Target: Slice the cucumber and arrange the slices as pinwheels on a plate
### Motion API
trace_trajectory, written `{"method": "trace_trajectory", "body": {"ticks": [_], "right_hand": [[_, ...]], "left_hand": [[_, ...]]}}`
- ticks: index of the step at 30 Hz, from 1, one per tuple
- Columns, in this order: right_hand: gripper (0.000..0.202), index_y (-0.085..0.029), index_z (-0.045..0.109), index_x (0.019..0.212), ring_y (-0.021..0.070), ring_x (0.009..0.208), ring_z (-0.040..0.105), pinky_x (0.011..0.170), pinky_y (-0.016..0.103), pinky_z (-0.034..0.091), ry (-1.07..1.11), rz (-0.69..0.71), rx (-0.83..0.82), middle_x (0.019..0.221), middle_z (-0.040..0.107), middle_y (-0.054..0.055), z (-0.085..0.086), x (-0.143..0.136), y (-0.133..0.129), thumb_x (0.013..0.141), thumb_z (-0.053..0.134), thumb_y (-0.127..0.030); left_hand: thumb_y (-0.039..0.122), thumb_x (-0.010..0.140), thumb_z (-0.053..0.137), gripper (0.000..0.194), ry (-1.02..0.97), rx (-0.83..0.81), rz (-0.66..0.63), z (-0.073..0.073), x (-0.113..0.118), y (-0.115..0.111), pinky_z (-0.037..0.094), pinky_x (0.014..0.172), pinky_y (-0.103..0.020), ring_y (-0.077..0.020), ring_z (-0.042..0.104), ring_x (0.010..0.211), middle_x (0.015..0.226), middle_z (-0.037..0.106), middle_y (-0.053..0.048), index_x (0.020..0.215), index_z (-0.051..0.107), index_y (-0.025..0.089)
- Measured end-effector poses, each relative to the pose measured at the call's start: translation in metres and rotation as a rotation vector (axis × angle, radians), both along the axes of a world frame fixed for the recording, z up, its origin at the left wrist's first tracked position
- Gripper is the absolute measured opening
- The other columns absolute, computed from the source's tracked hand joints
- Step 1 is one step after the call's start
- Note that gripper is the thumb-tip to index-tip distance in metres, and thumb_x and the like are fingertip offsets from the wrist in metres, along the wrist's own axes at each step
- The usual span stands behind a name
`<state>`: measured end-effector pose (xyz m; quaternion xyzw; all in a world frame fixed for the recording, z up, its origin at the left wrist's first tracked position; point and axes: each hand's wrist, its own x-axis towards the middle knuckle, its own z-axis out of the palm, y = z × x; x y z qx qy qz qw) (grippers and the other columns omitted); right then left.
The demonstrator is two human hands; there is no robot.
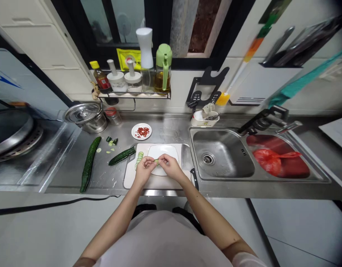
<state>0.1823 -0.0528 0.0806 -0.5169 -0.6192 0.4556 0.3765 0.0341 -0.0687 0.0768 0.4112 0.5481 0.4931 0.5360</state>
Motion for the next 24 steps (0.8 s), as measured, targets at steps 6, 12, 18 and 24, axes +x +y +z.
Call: {"method": "trace_trajectory", "body": {"ticks": [6,12,18,24], "right_hand": [[0.017,-0.02,0.064,0.085,0.0154,0.078,0.059,0.072,0.026,0.044,-0.108,-0.015,0.187,0.083,0.067,0.002,0.005,0.017,-0.003,0.09,0.052,-0.03],[0.022,-0.021,0.067,0.095,0.0183,0.085,0.058,0.08,0.031,0.043,-0.314,0.092,0.427,0.088,0.067,0.006,0.012,0.026,-0.006,0.097,0.046,-0.03],[0.024,-0.022,0.067,0.097,0.0188,0.088,0.056,0.081,0.031,0.044,-0.389,0.127,0.452,0.091,0.066,0.006,0.011,0.028,-0.008,0.099,0.045,-0.031],[0.016,-0.021,0.065,0.094,0.0182,0.089,0.056,0.08,0.03,0.045,-0.375,0.145,0.423,0.092,0.066,0.005,0.009,0.025,-0.01,0.096,0.051,-0.029]], "left_hand": [[0.056,0.069,0.072,0.046,-0.109,-0.233,-0.054,0.009,0.0,-0.004,0.028,0.048,-0.019,-0.0069,0.046,0.052,0.063,0.059,0.002,0.091,0.059,0.018],[0.047,0.066,0.076,0.05,-0.309,-0.408,-0.153,0.023,0.002,0.003,0.028,0.049,-0.016,-0.0068,0.053,0.058,0.078,0.067,-0.002,0.103,0.058,0.019],[0.032,0.06,0.08,0.05,-0.345,-0.437,-0.13,0.024,0.002,0.008,0.028,0.049,-0.016,-0.0066,0.054,0.059,0.077,0.065,0.0,0.104,0.06,0.02],[0.028,0.054,0.083,0.054,-0.367,-0.402,-0.095,0.023,0.001,0.009,0.029,0.05,-0.016,-0.0058,0.052,0.058,0.07,0.058,0.004,0.103,0.06,0.021]]}}
